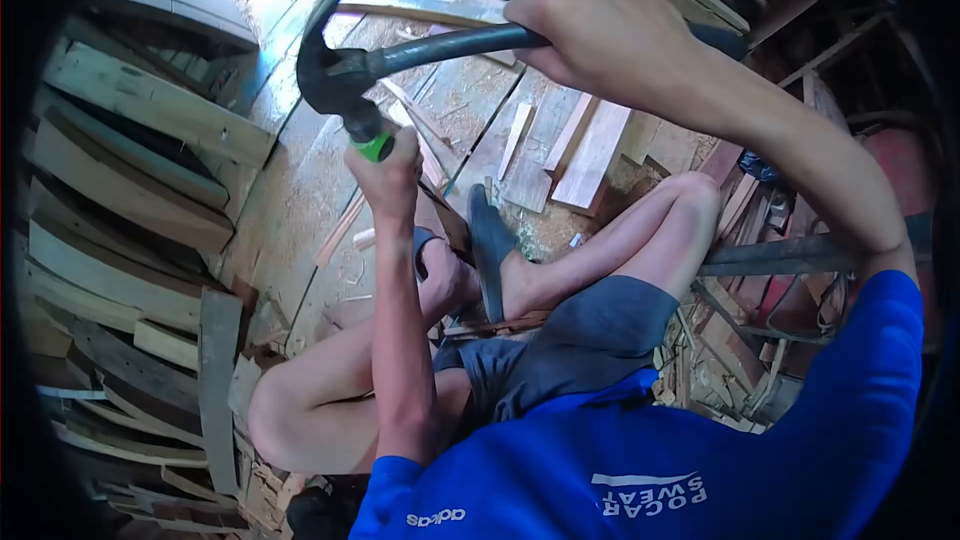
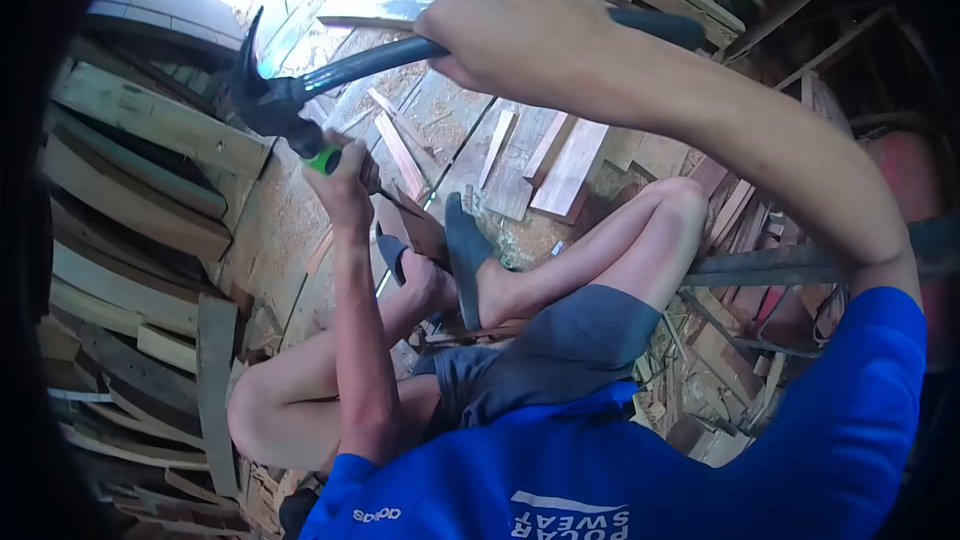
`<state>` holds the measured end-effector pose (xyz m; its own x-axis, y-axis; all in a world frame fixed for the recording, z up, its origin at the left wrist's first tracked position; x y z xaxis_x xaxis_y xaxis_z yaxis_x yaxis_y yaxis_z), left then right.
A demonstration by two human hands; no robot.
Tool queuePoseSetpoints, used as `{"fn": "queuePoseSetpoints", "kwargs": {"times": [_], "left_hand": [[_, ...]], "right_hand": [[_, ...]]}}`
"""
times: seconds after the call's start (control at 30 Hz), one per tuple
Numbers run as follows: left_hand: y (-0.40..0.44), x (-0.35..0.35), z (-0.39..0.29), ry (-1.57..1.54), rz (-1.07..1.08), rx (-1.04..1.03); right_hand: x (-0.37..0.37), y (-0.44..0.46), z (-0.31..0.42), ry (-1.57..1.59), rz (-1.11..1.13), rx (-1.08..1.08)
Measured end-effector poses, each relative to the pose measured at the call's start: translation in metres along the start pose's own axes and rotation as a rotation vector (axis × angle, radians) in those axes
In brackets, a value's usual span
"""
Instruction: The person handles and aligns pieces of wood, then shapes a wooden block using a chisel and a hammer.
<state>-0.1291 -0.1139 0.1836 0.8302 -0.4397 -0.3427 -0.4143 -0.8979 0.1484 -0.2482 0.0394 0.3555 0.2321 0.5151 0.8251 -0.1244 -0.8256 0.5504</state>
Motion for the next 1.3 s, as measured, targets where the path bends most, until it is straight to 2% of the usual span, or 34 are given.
{"fn": "queuePoseSetpoints", "kwargs": {"times": [0.07,0.17,0.2,0.23,0.3,0.33,0.43,0.5,0.57,0.6,0.7,0.73,0.83,0.87,0.97,1.1,1.17,1.2,1.23,1.27,1.3], "left_hand": [[0.002,-0.005,0.000,0.051,0.044,-0.089],[0.003,0.002,0.009,0.132,0.017,-0.064],[0.001,0.003,0.009,0.074,0.021,-0.033],[0.001,0.003,0.004,0.019,0.034,-0.013],[-0.003,0.006,0.002,0.013,0.047,-0.074],[0.001,0.001,0.004,-0.001,0.058,-0.103],[0.000,0.004,0.013,0.040,0.009,-0.038],[0.001,0.001,0.005,0.026,0.004,-0.024],[-0.001,0.007,0.007,0.052,0.001,-0.077],[-0.001,0.007,0.011,0.029,0.025,-0.072],[-0.006,-0.002,0.011,0.110,-0.028,-0.128],[-0.009,-0.003,0.011,0.077,-0.013,-0.017],[-0.003,0.006,0.011,0.023,0.035,-0.060],[-0.005,0.010,0.010,0.021,0.022,-0.066],[-0.004,0.007,0.015,0.006,0.012,-0.068],[-0.003,0.006,0.017,0.023,0.015,-0.051],[-0.005,0.006,0.016,0.020,0.000,-0.064],[-0.004,0.007,0.018,0.058,0.031,-0.133],[-0.003,0.006,0.022,0.063,0.058,-0.157],[-0.002,0.005,0.023,0.038,0.047,-0.116],[-0.004,0.004,0.022,0.028,0.045,-0.058]], "right_hand": [[0.042,0.014,0.003,0.280,-0.075,-0.040],[0.031,0.025,-0.007,0.675,-0.263,-0.338],[0.017,0.018,-0.004,0.606,-0.233,-0.298],[-0.001,0.010,-0.009,0.350,-0.211,-0.213],[-0.012,-0.005,0.002,0.151,-0.011,-0.075],[-0.004,0.001,-0.003,0.166,0.008,-0.110],[-0.028,-0.006,-0.024,0.893,0.006,-0.430],[-0.031,-0.008,-0.019,0.789,-0.008,-0.358],[-0.030,-0.013,0.003,0.090,-0.003,-0.011],[-0.029,-0.012,-0.002,0.182,0.052,-0.077],[-0.018,0.011,-0.017,0.400,-0.053,-0.290],[-0.043,-0.020,-0.038,0.659,0.065,-0.884],[-0.032,-0.018,-0.007,0.228,-0.085,-0.165],[-0.039,-0.025,-0.006,0.117,0.125,-0.124],[-0.019,-0.002,-0.023,0.276,-0.039,-0.304],[-0.032,-0.012,-0.010,0.381,-0.142,-0.255],[-0.039,-0.028,-0.008,0.176,0.031,-0.156],[-0.029,-0.022,-0.013,0.222,0.004,-0.229],[-0.007,-0.008,-0.010,0.385,-0.121,-0.284],[0.015,0.001,0.001,0.572,-0.221,-0.349],[0.005,-0.002,-0.002,0.632,-0.180,-0.361]]}}
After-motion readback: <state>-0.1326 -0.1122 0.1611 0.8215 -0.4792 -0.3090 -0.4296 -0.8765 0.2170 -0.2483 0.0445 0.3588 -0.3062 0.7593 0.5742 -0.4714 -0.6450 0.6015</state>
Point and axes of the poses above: each hand's wrist, its own y-axis towards the middle knuckle, its own x-axis out of the back of the hand, z = x × y, the point moved 6 cm from there along y, towards the middle knuckle, and after that the axes turned 13 degrees about -z, right-handed, at the moved point
